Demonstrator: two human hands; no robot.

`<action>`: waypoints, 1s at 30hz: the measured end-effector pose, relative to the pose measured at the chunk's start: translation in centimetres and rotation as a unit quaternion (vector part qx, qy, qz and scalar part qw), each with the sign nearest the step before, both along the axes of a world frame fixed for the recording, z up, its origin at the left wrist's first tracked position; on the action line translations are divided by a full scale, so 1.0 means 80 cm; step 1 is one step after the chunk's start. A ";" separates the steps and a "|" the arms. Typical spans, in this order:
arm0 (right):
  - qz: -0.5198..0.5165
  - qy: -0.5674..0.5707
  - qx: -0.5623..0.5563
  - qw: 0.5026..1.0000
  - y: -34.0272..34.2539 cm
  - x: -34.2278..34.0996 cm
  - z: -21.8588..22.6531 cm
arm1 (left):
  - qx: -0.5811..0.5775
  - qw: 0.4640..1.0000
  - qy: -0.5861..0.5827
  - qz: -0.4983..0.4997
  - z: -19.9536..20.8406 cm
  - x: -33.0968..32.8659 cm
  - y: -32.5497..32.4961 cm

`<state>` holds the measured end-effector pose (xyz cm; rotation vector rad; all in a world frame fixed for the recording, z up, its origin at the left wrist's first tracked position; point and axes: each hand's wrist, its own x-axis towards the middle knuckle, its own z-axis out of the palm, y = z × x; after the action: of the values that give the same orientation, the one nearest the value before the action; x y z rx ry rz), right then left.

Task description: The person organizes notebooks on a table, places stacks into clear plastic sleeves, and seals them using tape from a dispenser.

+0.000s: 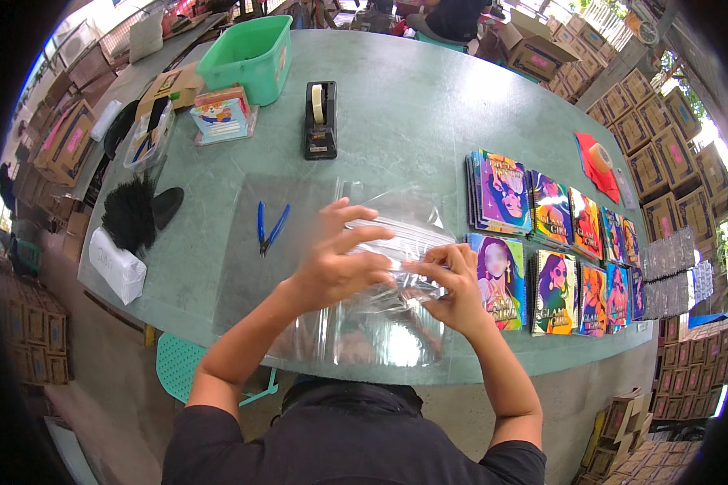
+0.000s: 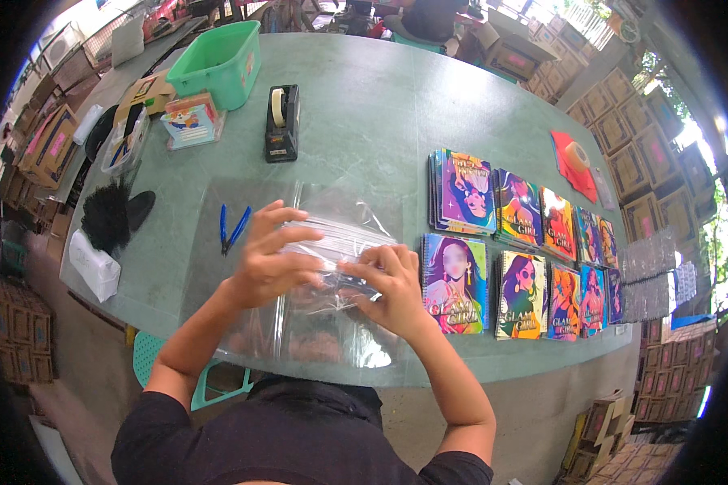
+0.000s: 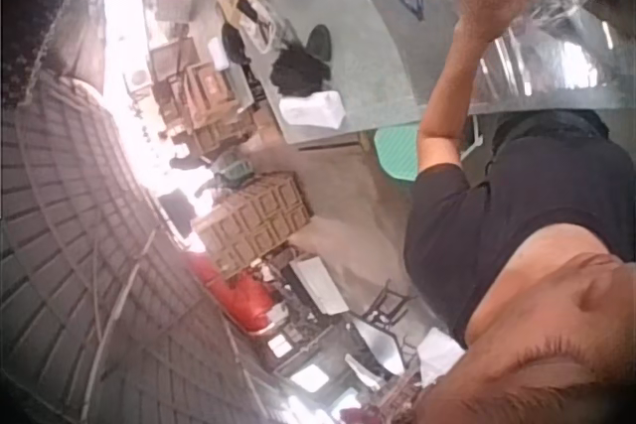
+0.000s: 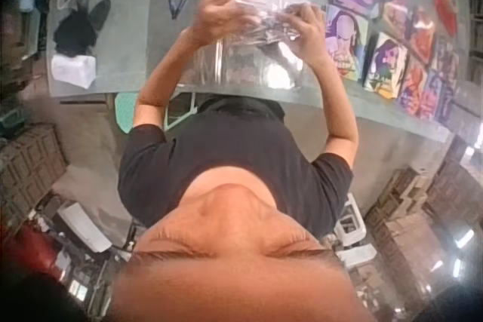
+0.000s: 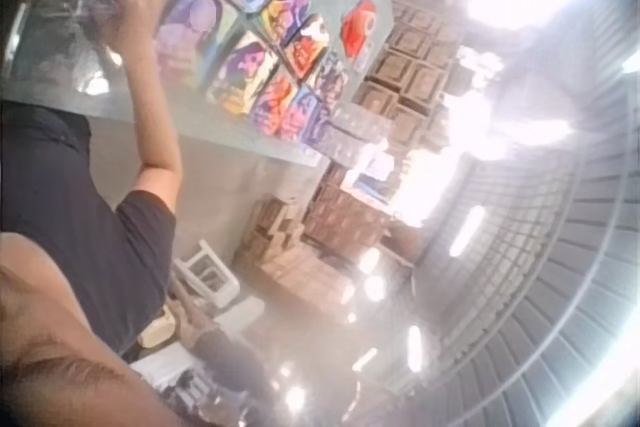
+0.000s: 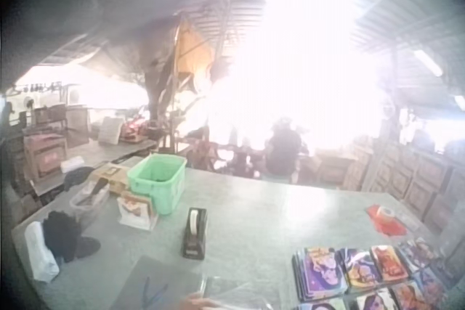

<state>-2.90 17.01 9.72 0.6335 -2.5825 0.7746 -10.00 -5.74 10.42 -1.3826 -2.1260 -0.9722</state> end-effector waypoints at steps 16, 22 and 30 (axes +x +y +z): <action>0.028 -0.086 -0.017 0.996 0.007 -0.002 0.014 | 0.026 0.999 0.042 -0.018 0.021 -0.005 0.036; 0.003 -0.060 -0.059 0.996 0.003 -0.009 0.007 | -0.047 0.996 -0.069 0.043 0.014 -0.008 -0.013; -0.073 -0.017 -0.059 0.995 -0.019 -0.010 0.004 | 0.080 0.994 -0.074 -0.022 0.044 -0.024 -0.003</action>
<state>-3.72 15.52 10.04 0.3947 -2.5566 0.8885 -11.91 -6.01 13.90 -1.3201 -2.0771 -1.2688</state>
